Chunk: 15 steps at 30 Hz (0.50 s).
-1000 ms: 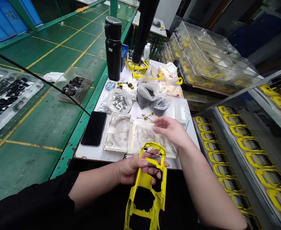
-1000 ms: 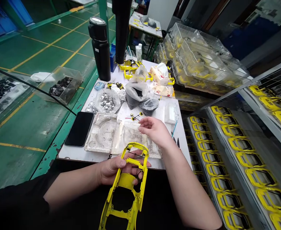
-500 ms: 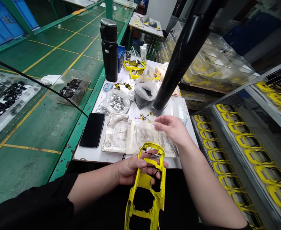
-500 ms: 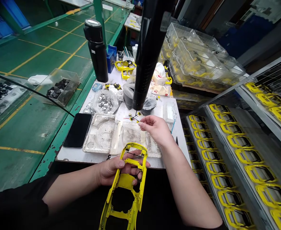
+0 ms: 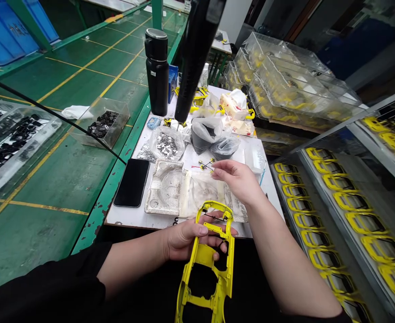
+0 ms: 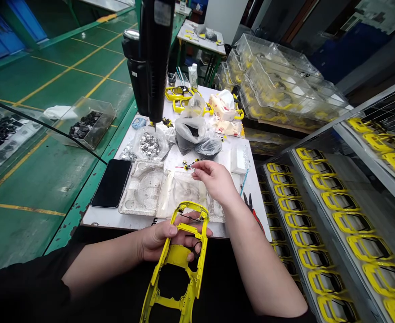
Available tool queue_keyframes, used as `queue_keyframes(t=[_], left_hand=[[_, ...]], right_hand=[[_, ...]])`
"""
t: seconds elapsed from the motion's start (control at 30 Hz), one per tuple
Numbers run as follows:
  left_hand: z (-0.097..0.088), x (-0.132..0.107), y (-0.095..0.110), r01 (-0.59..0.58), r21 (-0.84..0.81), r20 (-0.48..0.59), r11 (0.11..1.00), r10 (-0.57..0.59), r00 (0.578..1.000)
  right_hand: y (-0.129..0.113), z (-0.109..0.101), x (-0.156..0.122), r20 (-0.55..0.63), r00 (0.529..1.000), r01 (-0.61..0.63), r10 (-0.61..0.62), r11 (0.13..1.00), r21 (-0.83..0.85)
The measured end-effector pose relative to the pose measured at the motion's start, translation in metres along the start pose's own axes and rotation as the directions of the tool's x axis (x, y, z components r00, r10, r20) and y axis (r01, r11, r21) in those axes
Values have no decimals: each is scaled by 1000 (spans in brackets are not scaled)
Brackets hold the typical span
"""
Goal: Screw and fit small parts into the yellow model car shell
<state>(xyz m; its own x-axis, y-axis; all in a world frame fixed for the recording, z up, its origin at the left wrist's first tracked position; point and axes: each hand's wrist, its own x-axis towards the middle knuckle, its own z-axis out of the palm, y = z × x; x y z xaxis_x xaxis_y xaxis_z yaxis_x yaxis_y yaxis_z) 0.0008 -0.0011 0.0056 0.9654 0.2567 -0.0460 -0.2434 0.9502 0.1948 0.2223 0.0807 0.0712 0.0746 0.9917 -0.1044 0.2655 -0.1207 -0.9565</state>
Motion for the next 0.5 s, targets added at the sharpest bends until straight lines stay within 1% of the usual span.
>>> queue_keyframes(t=[0.23, 0.3, 0.43, 0.5], left_hand=[[-1, 0, -1, -10, 3, 1, 1000, 10, 1000], [-1, 0, -1, -18, 6, 5, 1000, 18, 1000], [2, -2, 0, -8, 0, -15, 1000, 8, 1000], [2, -2, 1, 2, 1, -22, 1000, -2, 1000]], right_hand=[[-2, -2, -2, -26, 997, 63, -70, 975, -215], [-4, -3, -4, -32, 998, 56, -63, 983, -176], [-6, -7, -10, -2, 999, 33, -33, 999, 32], [-8, -11, -13, -3, 999, 34, -34, 997, 76]])
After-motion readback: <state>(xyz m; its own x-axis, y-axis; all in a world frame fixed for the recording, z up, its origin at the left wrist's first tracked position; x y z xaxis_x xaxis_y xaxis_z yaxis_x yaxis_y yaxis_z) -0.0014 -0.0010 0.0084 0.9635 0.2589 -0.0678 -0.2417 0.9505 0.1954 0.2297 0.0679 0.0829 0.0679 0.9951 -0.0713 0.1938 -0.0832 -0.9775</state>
